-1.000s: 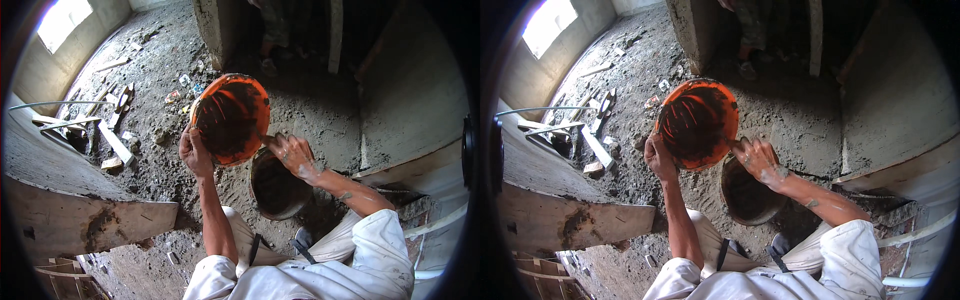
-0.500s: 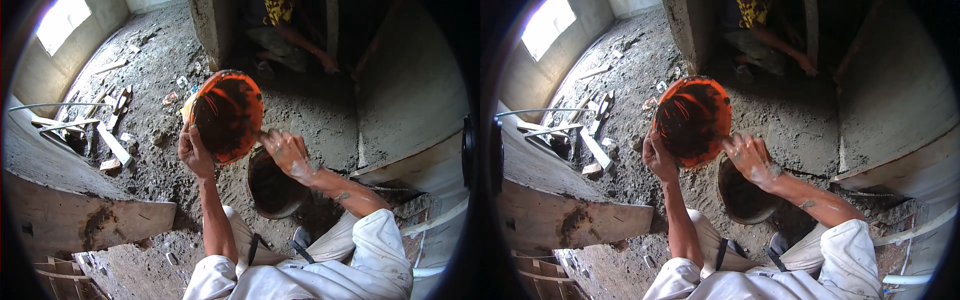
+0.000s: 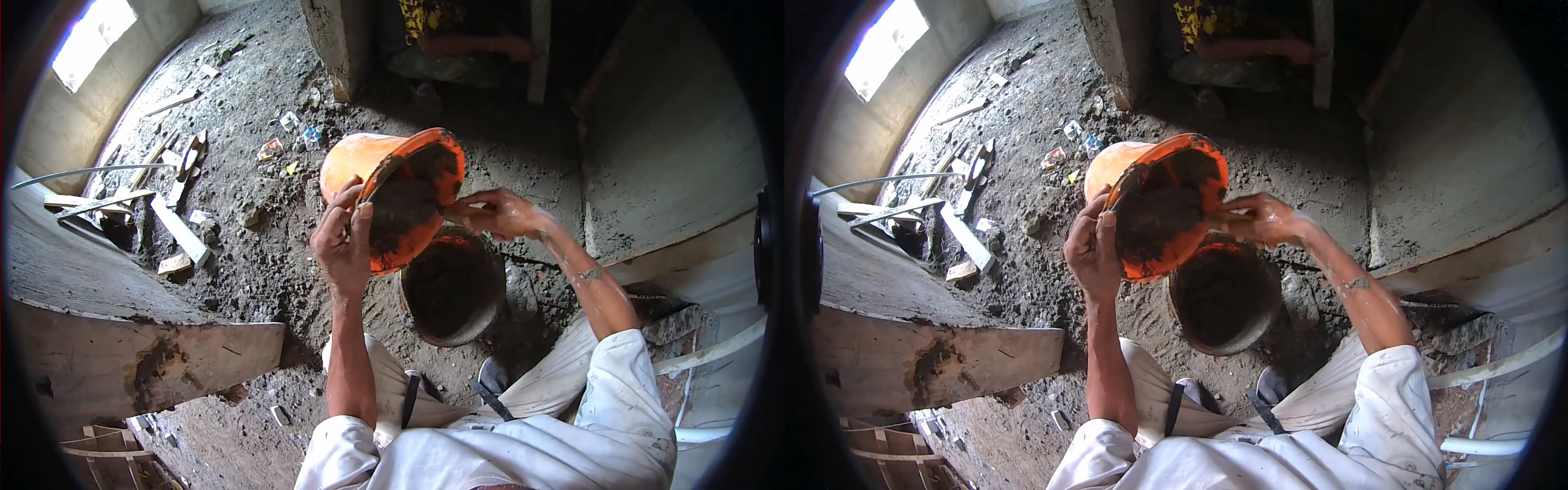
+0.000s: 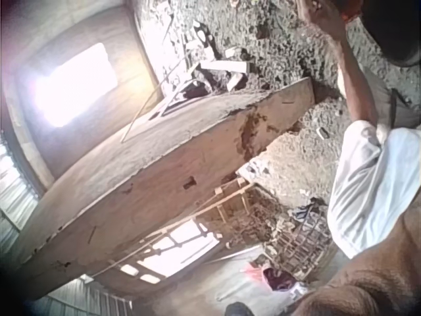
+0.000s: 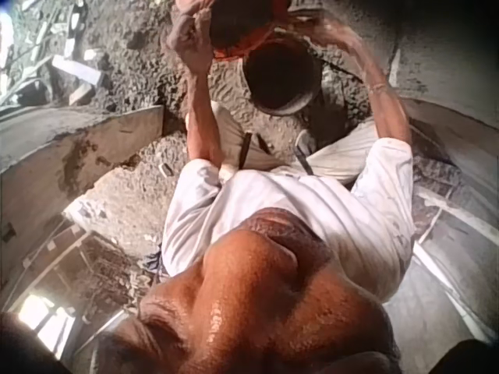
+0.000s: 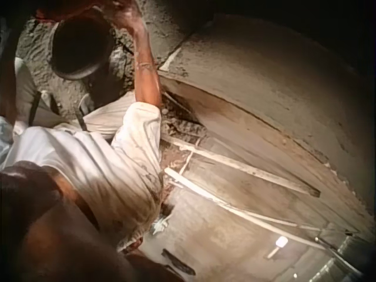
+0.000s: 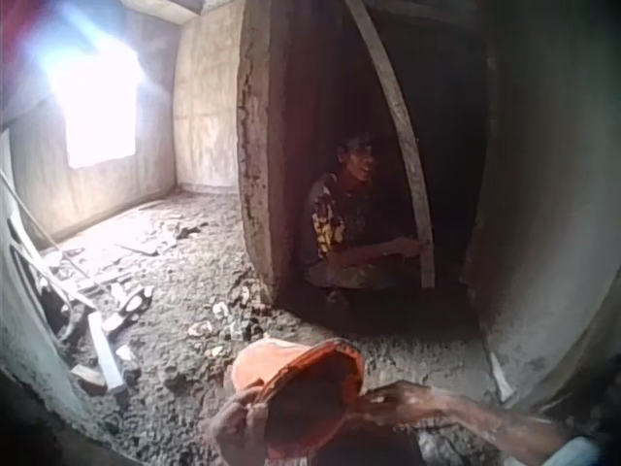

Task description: The person applies mortar onto a wall with a trowel, mixes mortar in buckets using the trowel and by hand, and washes their hands in a bucket of water.

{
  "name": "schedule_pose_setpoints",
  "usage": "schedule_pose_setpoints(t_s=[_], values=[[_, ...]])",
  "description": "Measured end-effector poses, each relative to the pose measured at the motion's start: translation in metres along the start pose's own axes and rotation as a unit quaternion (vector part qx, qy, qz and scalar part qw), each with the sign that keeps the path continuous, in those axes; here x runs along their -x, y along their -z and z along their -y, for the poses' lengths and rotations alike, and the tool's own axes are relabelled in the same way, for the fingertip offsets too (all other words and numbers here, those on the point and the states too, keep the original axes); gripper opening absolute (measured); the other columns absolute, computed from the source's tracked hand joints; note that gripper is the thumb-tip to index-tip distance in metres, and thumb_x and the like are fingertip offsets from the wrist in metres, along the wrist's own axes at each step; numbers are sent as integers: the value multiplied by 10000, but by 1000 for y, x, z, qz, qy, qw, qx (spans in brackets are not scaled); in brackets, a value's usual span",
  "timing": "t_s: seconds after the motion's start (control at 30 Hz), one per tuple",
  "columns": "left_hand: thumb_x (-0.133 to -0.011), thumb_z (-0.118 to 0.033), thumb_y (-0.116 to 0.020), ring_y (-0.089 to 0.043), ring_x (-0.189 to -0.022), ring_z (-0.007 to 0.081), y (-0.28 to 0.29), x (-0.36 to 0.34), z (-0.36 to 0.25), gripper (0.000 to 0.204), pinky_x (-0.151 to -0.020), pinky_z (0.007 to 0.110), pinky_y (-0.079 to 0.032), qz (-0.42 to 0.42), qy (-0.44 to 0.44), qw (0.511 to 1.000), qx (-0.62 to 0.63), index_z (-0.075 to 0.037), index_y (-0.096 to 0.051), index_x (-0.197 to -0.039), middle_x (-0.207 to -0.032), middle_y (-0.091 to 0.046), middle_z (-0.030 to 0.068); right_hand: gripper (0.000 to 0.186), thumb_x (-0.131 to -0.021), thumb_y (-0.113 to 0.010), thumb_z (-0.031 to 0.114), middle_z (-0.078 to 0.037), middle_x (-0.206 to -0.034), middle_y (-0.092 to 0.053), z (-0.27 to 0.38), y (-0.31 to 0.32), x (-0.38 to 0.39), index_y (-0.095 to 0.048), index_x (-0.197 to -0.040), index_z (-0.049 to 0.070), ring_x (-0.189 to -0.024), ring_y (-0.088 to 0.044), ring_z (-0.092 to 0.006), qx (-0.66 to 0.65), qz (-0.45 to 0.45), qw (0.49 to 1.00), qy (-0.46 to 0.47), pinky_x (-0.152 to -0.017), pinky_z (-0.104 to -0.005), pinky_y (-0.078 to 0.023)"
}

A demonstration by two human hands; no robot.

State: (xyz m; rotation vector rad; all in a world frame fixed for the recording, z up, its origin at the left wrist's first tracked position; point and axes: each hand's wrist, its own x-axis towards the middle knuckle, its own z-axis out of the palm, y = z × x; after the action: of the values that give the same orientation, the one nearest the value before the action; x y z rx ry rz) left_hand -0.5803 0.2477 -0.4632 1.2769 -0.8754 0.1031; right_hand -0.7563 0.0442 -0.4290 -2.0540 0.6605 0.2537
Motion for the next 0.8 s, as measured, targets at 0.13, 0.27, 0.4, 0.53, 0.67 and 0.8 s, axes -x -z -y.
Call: schedule_pose_setpoints(t_s=[0.13,0.27,0.4,0.53,0.67,0.8], values=[[-858,-6,-602,-574,-1117,266,-2,2,-4,188,-942,368,-430,-15,70,996,51,45,-531,-691,-1062,-652,166,595,-865,-601,429,5,-803,-559,-32,-30,2,-458,-1342,103,-544,-444,-45,-179,79,978,-67,-431,-198,-363],[-934,-187,-549,-538,-864,65,-10,6,-1,260,-774,209,-410,-48,105,990,81,47,-639,-1005,-1019,-642,60,608,-881,-586,449,2,-834,-513,-46,-49,9,-415,-1372,134,-520,-399,-36,-330,107,938,-13,-415,-183,-328],[-946,-249,-539,-494,-793,30,-17,7,6,328,-718,185,-386,-79,122,986,83,24,-614,-1112,-962,-625,1,576,-901,-572,389,-12,-836,-531,-55,-58,22,-392,-1381,128,-511,-434,-32,-484,166,859,-9,-385,-162,-335],[-957,-292,-523,-380,-596,-19,-17,4,24,276,-521,154,-268,-135,150,975,98,-44,-639,-924,-677,-491,-98,584,-899,-582,354,-32,-841,-565,-50,-52,57,-381,-1379,90,-500,-472,-30,-482,142,865,-11,-376,-146,-353],[-954,-357,-516,-353,-547,8,-1,-3,47,340,-471,192,-270,-179,110,977,19,-82,-557,-758,-630,-445,-84,556,-868,-636,273,-53,-833,-612,-43,-34,109,-435,-1338,54,-513,-501,-41,-391,38,920,-17,-404,-167,-394],[-931,-391,-544,-491,-658,84,23,-15,29,391,-605,253,-426,-270,182,944,-59,-23,-615,-820,-781,-602,8,538,-829,-689,230,-98,-1005,-643,-51,-46,157,-490,-1292,43,-720,-605,-92,-329,-63,942,4,-546,-204,-484]])
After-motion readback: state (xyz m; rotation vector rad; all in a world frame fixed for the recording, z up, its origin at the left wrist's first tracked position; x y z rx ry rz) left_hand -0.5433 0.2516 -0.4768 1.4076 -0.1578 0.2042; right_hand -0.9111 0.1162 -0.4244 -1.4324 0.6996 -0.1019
